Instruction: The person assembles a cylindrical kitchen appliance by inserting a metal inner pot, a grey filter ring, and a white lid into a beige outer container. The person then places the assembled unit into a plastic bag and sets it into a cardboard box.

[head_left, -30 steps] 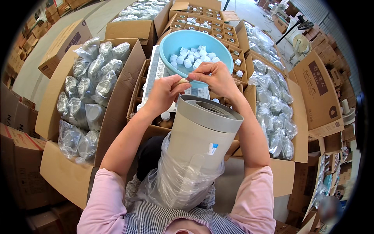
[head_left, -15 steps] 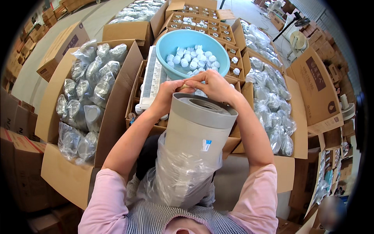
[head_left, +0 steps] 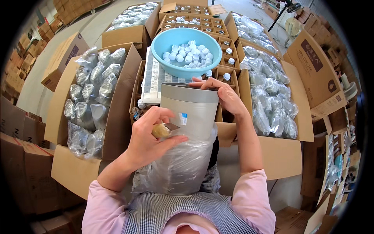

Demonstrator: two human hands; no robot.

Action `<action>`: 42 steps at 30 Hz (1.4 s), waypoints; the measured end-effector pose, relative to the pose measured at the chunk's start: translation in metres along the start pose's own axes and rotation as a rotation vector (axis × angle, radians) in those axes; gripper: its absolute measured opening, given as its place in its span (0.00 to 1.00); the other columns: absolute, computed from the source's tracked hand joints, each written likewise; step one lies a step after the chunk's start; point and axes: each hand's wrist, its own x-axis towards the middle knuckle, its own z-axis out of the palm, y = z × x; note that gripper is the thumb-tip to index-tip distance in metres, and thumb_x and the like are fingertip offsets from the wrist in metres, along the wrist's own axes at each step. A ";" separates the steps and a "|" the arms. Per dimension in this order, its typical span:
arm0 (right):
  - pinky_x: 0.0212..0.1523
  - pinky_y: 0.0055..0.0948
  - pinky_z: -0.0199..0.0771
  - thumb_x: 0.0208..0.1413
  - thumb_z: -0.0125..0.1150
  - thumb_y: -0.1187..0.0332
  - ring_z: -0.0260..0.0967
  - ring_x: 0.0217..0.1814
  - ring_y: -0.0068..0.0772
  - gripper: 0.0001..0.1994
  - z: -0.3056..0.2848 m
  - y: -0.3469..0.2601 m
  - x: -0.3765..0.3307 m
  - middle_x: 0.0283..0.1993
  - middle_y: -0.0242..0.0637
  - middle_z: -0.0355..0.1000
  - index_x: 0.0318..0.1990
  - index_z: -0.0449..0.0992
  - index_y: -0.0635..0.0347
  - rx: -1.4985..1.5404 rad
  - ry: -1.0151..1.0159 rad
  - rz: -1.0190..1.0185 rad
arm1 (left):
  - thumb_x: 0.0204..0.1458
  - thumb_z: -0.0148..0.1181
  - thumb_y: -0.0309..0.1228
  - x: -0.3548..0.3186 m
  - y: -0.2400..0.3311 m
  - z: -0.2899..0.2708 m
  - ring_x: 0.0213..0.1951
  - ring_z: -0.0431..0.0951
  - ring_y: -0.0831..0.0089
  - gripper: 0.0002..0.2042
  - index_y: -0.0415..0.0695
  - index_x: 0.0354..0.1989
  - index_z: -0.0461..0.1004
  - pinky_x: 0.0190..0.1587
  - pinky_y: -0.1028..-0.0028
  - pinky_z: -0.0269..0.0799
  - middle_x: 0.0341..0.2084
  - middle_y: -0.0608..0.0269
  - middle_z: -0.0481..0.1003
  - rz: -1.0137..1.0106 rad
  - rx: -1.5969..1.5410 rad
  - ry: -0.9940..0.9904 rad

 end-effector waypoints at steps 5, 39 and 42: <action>0.43 0.26 0.67 0.62 0.53 0.47 0.67 0.41 0.22 0.23 0.011 -0.030 -0.027 0.44 0.38 0.75 0.36 0.74 0.63 -0.195 0.218 0.159 | 0.44 0.73 0.32 -0.034 0.009 0.011 0.30 0.77 0.62 0.20 0.36 0.40 0.71 0.36 0.68 0.74 0.29 0.54 0.75 -0.155 0.229 -0.043; 0.42 0.22 0.72 0.55 0.67 0.65 0.72 0.41 0.22 0.14 -0.029 0.140 0.017 0.40 0.33 0.77 0.45 0.79 0.65 -0.169 0.389 0.477 | 0.53 0.61 0.43 0.068 -0.289 0.054 0.37 0.78 0.48 0.15 0.45 0.39 0.73 0.38 0.54 0.71 0.30 0.50 0.79 -0.533 0.525 -0.135; 0.45 0.29 0.73 0.48 0.72 0.67 0.74 0.43 0.30 0.17 -0.023 0.207 0.040 0.43 0.37 0.78 0.46 0.80 0.62 -0.478 0.222 0.423 | 0.51 0.62 0.41 0.071 -0.300 0.066 0.37 0.79 0.49 0.13 0.45 0.38 0.73 0.38 0.54 0.72 0.30 0.51 0.79 -0.551 0.594 -0.168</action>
